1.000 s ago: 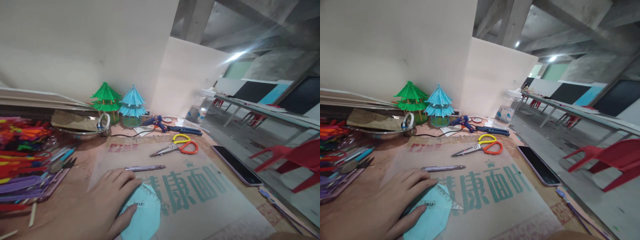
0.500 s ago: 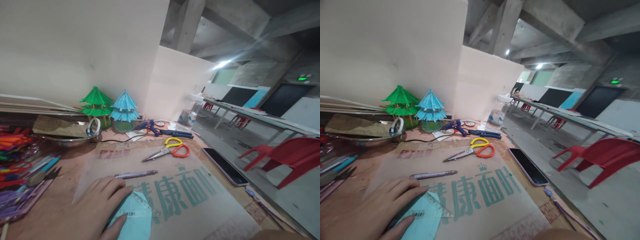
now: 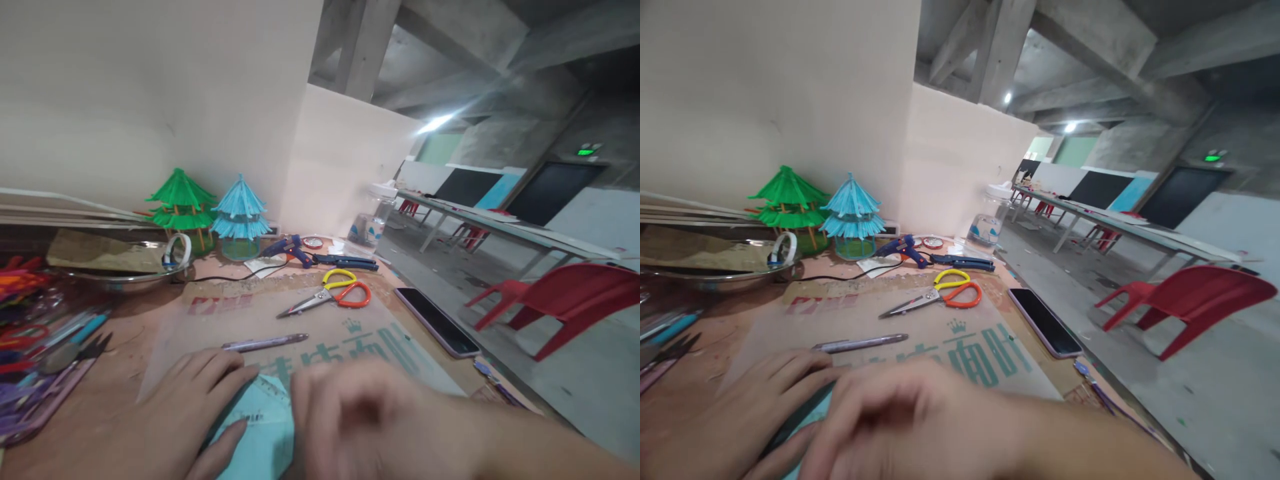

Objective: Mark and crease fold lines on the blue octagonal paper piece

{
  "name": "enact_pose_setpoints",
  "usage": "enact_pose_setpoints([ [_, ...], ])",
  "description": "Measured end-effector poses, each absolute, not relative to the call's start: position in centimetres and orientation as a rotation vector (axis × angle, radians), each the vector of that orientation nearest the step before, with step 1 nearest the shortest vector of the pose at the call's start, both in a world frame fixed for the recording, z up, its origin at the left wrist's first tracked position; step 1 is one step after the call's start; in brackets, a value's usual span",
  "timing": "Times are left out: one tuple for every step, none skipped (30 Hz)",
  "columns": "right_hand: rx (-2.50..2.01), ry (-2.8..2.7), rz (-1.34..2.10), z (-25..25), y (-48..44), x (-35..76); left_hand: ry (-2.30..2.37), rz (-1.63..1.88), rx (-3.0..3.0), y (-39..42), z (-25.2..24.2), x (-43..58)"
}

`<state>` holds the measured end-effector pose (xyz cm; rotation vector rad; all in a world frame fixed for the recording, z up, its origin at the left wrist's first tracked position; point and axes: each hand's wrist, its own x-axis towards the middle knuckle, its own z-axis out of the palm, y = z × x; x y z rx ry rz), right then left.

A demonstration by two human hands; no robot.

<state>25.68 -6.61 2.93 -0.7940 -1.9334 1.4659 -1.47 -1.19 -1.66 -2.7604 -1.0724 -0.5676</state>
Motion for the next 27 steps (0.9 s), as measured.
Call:
enact_pose_setpoints([
  [-0.791,-1.772,1.483,3.5,-4.8,25.6,-1.054,-0.544,-2.774,-1.1,-1.1,-1.4],
  [-0.811,-1.722,1.519,4.0,-3.2,25.7,-1.002,-0.530,-2.804,-1.1,-0.6,-1.2],
  [-0.870,-1.679,1.481,4.3,-1.9,25.9,-0.964,-0.522,-2.829,-1.1,-0.1,-1.1],
  [-0.912,-1.653,1.428,4.4,-0.9,26.1,-0.928,-0.531,-2.844,-1.1,0.4,-0.9],
  [-0.976,-1.644,1.401,4.4,-0.2,26.5,-0.904,-0.542,-2.853,-1.1,0.7,-0.8],
  [-1.025,-1.634,1.367,4.3,0.2,26.9,-0.898,-0.552,-2.853,-1.0,0.9,-0.7],
  [-1.066,-1.631,1.342,4.1,0.3,27.3,-0.900,-0.560,-2.851,-1.0,1.0,-0.7],
  [-1.104,-1.633,1.326,3.8,0.4,27.8,-0.904,-0.556,-2.858,-1.0,1.1,-0.6],
  [-1.135,-1.643,1.302,3.5,0.3,28.3,-0.916,-0.541,-2.874,-1.0,1.2,-0.6],
  [-1.168,-1.667,1.257,3.2,0.3,28.8,-0.930,-0.521,-2.899,-1.0,1.2,-0.6],
  [-1.207,-1.708,1.180,2.8,0.3,29.3,-0.948,-0.504,-2.925,-1.0,1.3,-0.6],
  [-1.250,-1.761,1.071,2.6,0.4,29.9,-0.967,-0.482,-2.952,-1.1,1.3,-0.6],
  [-1.294,-1.823,0.933,2.3,0.6,30.6,-0.987,-0.466,-2.970,-1.1,1.3,-0.6],
  [-1.337,-1.889,0.775,2.0,0.8,31.2,-1.006,-0.451,-2.981,-1.2,1.2,-0.7],
  [-1.375,-1.949,0.628,1.8,1.1,32.0,-1.022,-0.438,-2.987,-1.2,1.2,-0.7],
  [-1.409,-2.001,0.505,1.6,1.5,32.7,-1.033,-0.427,-2.992,-1.2,1.1,-0.7],
  [-1.443,-2.040,0.409,1.4,1.8,33.4,-1.047,-0.420,-2.992,-1.2,1.0,-0.7],
  [-1.484,-2.071,0.341,1.2,2.0,34.0,-1.060,-0.418,-2.990,-1.2,0.9,-0.8],
  [-1.530,-2.096,0.285,1.0,2.2,34.5,-1.072,-0.411,-2.985,-1.2,0.8,-0.8],
  [-1.576,-2.111,0.243,0.9,2.3,35.0,-1.085,-0.392,-2.982,-1.2,0.8,-0.8],
  [-1.623,-2.118,0.208,0.9,2.4,35.5,-1.100,-0.376,-2.974,-1.3,0.8,-0.8],
  [-1.670,-2.116,0.176,0.8,2.3,35.9,-1.118,-0.356,-2.967,-1.3,0.9,-0.9],
  [-1.722,-2.102,0.146,0.9,2.2,36.3,-1.135,-0.335,-2.964,-1.3,1.0,-0.9],
  [-1.775,-2.079,0.119,1.0,2.1,36.7,-1.149,-0.334,-2.962,-1.2,1.2,-0.9],
  [-1.831,-2.050,0.092,1.1,2.0,37.0,-1.159,-0.354,-2.959,-1.2,1.3,-0.9],
  [-1.892,-2.018,0.063,1.3,2.0,37.4,-1.164,-0.380,-2.959,-1.2,1.4,-0.8],
  [-1.951,-1.982,0.035,1.4,2.0,37.8,-1.164,-0.403,-2.962,-1.1,1.5,-0.8],
])
